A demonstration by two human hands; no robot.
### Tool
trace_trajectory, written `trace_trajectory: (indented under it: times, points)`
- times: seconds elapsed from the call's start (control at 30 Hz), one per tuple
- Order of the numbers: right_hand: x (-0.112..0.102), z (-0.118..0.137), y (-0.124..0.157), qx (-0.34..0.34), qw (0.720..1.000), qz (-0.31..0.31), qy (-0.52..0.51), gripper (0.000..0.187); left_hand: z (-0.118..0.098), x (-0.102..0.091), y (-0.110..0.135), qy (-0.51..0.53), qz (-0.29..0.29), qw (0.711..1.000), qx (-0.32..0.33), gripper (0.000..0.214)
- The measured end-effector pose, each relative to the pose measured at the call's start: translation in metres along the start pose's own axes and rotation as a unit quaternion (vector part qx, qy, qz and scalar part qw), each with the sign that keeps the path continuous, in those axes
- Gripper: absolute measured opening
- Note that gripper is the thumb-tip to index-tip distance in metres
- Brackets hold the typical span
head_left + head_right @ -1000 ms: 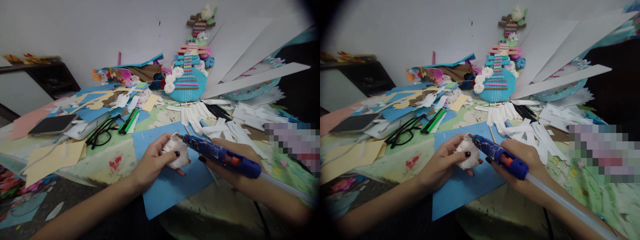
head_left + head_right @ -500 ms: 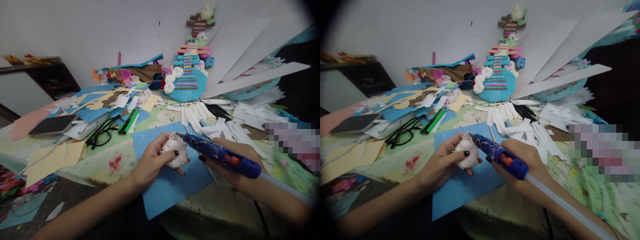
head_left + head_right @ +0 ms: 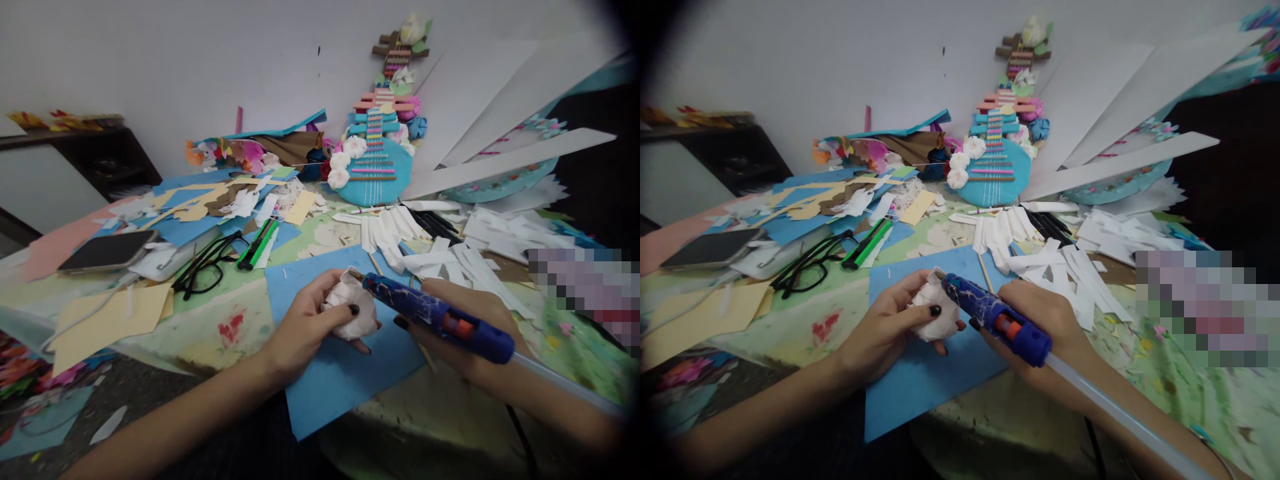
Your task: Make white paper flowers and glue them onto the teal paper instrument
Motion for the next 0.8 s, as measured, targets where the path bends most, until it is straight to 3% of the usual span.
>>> trace_trajectory:
  times: [0.23,0.47,0.57,0.8]
  points:
    - [-0.001,-0.003,0.000,0.019,1.000,-0.009,0.003,0.020,-0.002,-0.002,0.000,-0.014,-0.024,1.000,-0.002,0.030]
    - [0.000,0.006,0.002,-0.084,0.996,-0.007,0.035,0.005,-0.003,-0.003,-0.001,0.007,-0.049,0.999,-0.014,0.032]
    - [0.003,0.010,0.003,-0.090,0.994,0.014,0.068,0.007,-0.003,-0.002,0.000,0.014,-0.052,0.998,-0.021,0.028]
    - [-0.007,0.028,0.019,-0.100,0.989,-0.004,0.105,0.018,-0.001,0.002,0.004,0.027,-0.029,0.998,-0.050,0.028]
Point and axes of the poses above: each hand's wrist, its own y-axis away from the middle knuckle, its own x-axis out of the palm, z = x × y, the point moved 5 cm from there along -y, towards the middle knuckle, and after that the axes turned 12 degrees about x, right-handed, at the moved point
